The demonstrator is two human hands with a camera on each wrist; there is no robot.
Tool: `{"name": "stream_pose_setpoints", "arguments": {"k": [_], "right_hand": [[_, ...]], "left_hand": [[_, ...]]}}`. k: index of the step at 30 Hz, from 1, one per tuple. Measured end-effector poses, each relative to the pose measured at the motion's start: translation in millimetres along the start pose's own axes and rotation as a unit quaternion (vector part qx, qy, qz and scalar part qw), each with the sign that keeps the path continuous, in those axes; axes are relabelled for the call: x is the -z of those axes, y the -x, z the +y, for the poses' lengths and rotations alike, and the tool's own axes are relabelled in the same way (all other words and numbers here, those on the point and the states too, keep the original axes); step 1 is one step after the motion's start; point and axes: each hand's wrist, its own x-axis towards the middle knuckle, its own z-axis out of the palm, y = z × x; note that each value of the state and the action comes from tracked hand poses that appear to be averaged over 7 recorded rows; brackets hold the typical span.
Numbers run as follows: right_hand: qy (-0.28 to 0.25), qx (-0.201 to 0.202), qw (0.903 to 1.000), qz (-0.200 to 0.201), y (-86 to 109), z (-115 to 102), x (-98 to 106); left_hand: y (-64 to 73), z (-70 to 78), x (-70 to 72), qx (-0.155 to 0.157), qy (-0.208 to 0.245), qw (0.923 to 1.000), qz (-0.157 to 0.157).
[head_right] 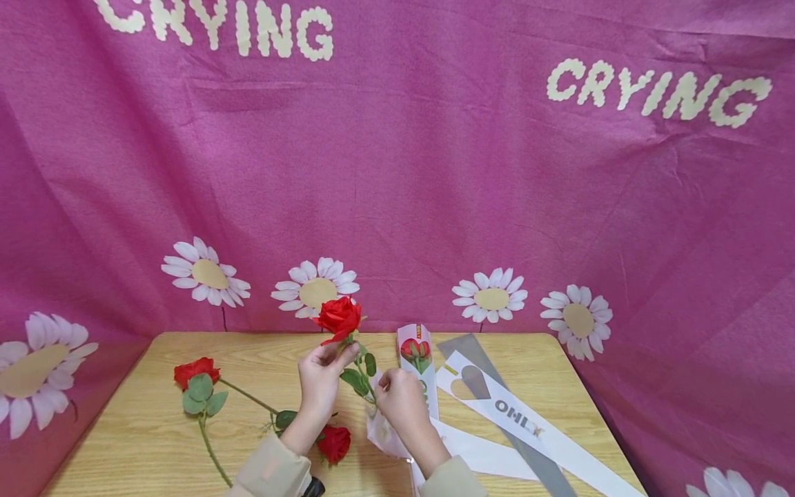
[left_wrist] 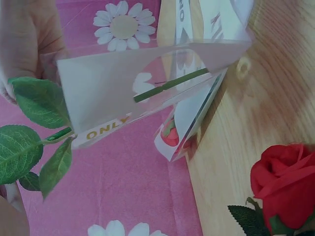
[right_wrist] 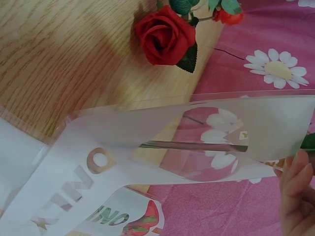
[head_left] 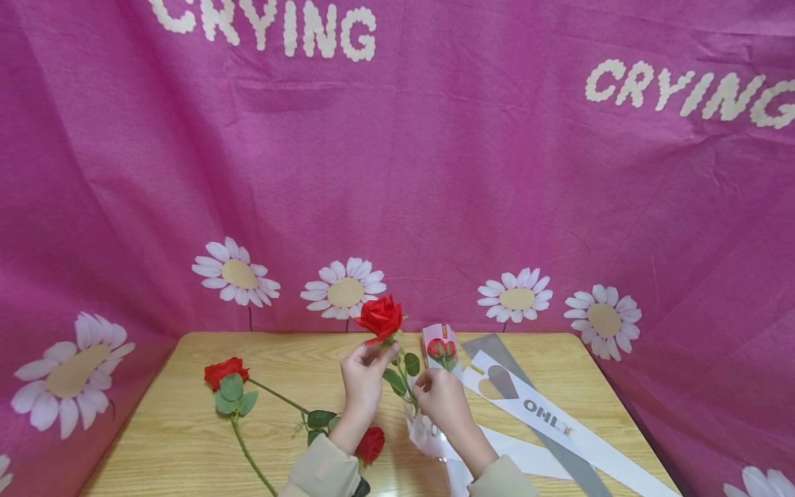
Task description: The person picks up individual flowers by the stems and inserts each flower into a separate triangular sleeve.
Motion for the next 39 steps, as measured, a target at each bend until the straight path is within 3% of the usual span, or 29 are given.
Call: {"name": "stream_pose_setpoints", "arguments": {"k": [6,10,23,27,32,39], "right_hand": [[-0.003,0.002,1.0000,-0.001,-0.2,0,1],[0.000,0.003,1.0000,0.005,0.1,0,2],[-0.017,0.006,0.9998,0.010,1.3,0,3],[-0.034,0.033,0.9986,0.025,2.0,0,3],[-0.040,0.033,0.9984,0.023,1.7,-3,5],[-0.027,-0.003,0.9996,0.007,-0.1,-7,6]], "left_hand": [[6.0,4.4,-0.1,0.019,-0.009,0.9998,-0.004],[5.5,-6.2,0.5,0.017,-0.016,0.9997,-0.010],[12.0,-11.2,4.8,0.011,0.023,0.9982,-0.054],[15.0,-4.7,5.5,-0.002,0.032,0.9973,-0.065],[20.1,8.6,6.0,-0.034,0.025,0.9967,-0.069],[17.2,-11.8,7.8,-0.027,0.023,0.9978,-0.056]]}}
